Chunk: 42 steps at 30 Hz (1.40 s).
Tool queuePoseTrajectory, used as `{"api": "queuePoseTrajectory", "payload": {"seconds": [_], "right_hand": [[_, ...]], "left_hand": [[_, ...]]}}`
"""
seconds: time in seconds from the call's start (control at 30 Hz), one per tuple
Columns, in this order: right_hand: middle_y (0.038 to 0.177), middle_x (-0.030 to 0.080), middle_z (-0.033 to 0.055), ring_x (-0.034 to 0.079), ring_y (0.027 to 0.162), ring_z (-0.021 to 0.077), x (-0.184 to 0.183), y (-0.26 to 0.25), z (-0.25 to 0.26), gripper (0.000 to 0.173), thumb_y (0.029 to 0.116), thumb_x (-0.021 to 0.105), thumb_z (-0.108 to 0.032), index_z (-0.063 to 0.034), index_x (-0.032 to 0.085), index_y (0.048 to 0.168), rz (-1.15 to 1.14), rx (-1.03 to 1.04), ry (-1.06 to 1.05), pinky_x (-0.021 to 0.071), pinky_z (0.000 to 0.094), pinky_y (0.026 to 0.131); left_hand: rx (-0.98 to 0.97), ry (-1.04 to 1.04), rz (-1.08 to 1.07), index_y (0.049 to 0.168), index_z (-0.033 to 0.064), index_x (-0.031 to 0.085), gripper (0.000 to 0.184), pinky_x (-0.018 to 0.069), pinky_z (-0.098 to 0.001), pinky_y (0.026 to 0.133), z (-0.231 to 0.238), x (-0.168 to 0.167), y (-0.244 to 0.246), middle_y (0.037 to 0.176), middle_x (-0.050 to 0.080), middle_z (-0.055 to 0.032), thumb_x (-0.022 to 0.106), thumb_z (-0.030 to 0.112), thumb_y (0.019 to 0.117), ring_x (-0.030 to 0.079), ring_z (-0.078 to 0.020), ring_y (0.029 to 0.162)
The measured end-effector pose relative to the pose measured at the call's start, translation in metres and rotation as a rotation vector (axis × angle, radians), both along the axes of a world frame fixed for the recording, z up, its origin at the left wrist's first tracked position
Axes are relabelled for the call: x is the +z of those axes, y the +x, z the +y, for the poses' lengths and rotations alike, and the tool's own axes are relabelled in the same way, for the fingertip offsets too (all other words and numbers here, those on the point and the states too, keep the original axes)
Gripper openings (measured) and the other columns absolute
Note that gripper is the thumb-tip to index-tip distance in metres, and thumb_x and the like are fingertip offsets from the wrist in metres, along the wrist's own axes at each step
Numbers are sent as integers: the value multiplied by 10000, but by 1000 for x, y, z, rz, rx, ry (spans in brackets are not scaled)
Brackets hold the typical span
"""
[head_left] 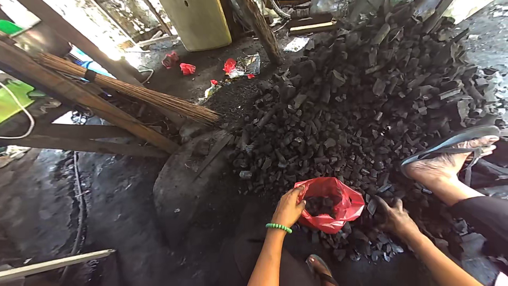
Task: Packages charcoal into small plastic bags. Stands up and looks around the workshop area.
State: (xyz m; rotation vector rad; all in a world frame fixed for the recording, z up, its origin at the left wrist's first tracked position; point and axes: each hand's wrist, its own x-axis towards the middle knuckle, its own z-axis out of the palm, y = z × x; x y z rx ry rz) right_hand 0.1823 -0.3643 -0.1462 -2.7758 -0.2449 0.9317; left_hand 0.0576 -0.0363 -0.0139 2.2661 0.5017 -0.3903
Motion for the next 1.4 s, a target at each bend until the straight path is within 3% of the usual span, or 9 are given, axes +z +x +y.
{"api": "queuePoseTrajectory", "payload": {"seconds": [0.17, 0.27, 0.37, 0.53, 0.73, 0.9, 1.03, 1.13, 1.4], "right_hand": [[1496, 346, 398, 429, 1348, 541, -18, 14, -29, 752, 764, 893, -162, -79, 549, 1428, 17, -127, 330, 423, 611, 1077], [1166, 609, 297, 608, 1018, 385, -3, 14, -19, 425, 817, 787, -34, 43, 639, 1208, 41, -331, 687, 519, 529, 875], [980, 655, 108, 639, 712, 152, 33, 2, 14, 326, 899, 647, 9, -2, 576, 1217, 196, -569, 1148, 568, 319, 618], [980, 720, 72, 731, 817, 222, 87, -26, 86, 568, 693, 842, -323, -192, 604, 1193, 569, -650, 1665, 642, 416, 684], [1528, 425, 277, 466, 1369, 445, 81, -13, 135, 487, 947, 741, -257, -131, 627, 1403, 120, 403, 600, 404, 603, 1112], [1069, 699, 202, 709, 918, 288, 85, 38, 106, 201, 1035, 598, -105, 37, 642, 1172, 108, -30, 879, 585, 477, 830], [1643, 269, 251, 261, 1480, 538, 33, 47, 78, 889, 781, 898, -364, -159, 472, 1534, 10, 291, 256, 293, 796, 1069], [1714, 6, 211, 1, 1541, 539, 4, 6, 76, 1136, 731, 898, -481, -295, 246, 1643, -43, 293, 130, 98, 884, 1060], [1623, 284, 263, 239, 1483, 542, 16, -4, 90, 845, 847, 814, -283, -282, 391, 1578, 39, 387, 65, 389, 776, 991]], "left_hand": [[-25, 17, 46, 1459, 63, 542, 454, 428, -466, 1120, -5, 10, 1, 1448, 561, -181, 593, 82, 1008, 560, -314, 1318], [-9, 0, 48, 1456, 54, 542, 484, 445, -489, 1104, -9, 15, -3, 1439, 556, -205, 614, 36, 978, 567, -337, 1299], [-2, -27, 51, 1506, 57, 479, 574, 469, -499, 1078, -14, 21, -4, 1463, 523, -221, 632, 0, 955, 569, -355, 1291], [-12, -38, 73, 1579, 41, 339, 739, 484, -524, 1053, -26, 28, -7, 1493, 458, -270, 666, -21, 919, 575, -395, 1261], [-33, 8, 107, 1586, 58, 324, 735, 463, -503, 1084, -32, 36, -11, 1541, 422, -231, 618, -55, 921, 544, -359, 1316], [-40, 174, 118, 1484, 31, 504, 476, 446, -521, 1094, -24, 37, -22, 1392, 585, -225, 551, 51, 1011, 583, -365, 1275], [-31, 230, 214, 1423, 88, 593, 379, 453, -517, 1066, -21, 52, -20, 1309, 657, -180, 481, 163, 1069, 622, -332, 1224], [31, 26, 132, 1369, 74, 633, 343, 469, -462, 1062, -21, 59, -19, 1254, 699, -124, 477, 112, 1066, 650, -263, 1184], [591, -830, -291, 1367, 0, 522, 361, 580, -278, 630, -31, 100, -27, 964, 666, -132, 480, -40, 1011, 655, -159, 662]]}}
